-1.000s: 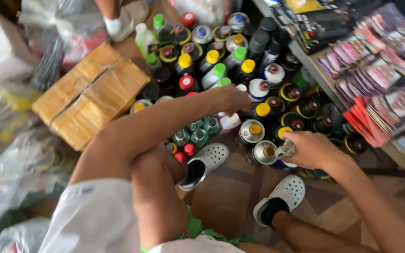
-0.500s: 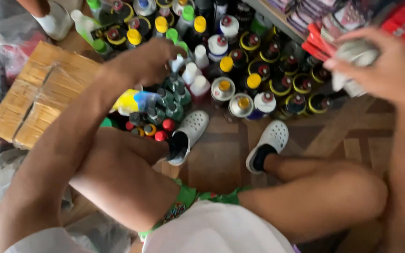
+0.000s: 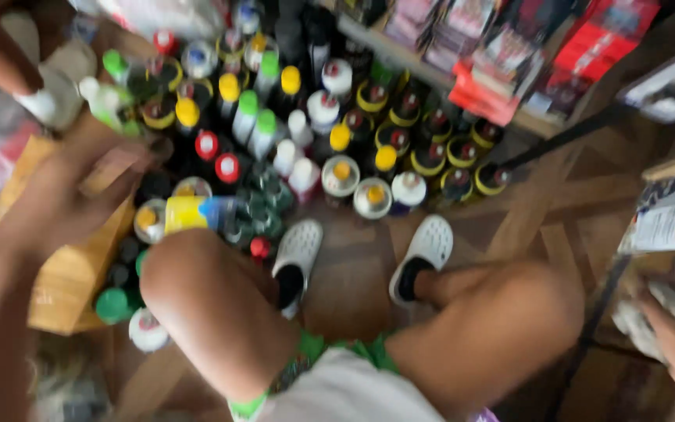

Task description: Cleaning and organizing various spray cans and bottles by wiping them with a cloth

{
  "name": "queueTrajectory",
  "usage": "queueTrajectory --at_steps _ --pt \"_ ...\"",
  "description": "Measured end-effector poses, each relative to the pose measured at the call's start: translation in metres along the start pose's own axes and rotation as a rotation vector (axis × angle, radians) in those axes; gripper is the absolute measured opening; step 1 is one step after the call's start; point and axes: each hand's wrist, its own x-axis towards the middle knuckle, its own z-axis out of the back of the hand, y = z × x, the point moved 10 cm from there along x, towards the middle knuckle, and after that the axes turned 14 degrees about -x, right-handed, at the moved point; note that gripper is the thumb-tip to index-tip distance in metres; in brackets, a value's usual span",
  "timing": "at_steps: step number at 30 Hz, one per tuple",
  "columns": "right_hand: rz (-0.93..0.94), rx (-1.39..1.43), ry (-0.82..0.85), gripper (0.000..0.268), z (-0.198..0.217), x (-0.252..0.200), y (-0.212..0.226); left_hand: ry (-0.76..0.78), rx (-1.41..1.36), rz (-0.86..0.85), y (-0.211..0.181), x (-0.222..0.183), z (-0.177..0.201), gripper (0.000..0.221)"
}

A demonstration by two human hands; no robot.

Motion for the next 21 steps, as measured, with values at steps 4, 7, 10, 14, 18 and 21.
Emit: queueTrajectory --at_steps 4,7,10,14,18,21 --pt "-0.271 0.267 0.315 0.037 -0.117 0.103 -0.156 -0.075 0.131 0.173 0.077 0.019 0.024 0.030" --pt "0.135 0.212 0.135 0.038 -0.081 0.148 0.051 0.021 0.171 -0.027 0.036 0.071 -0.017 0.027" --pt "0.699 0.199 -0.042 0.043 -0.004 0.114 0.263 0.113 0.109 -0.283 -0.014 0.117 -0.052 0.026" --pt "0.806 0.166 0.038 0.054 0.010 0.113 0.273 0.130 0.261 -0.365 -0.028 0.108 -0.039 0.036" --pt "0.671 -0.113 -0.006 0.050 -0.029 0.119 0.070 0.047 0.663 -0.053 0.071 0.000 0.032 0.043" --pt "0.136 0.040 0.432 0.078 -0.082 0.112 -0.050 -0.148 0.198 0.100 0.145 -0.058 0.064 0.025"
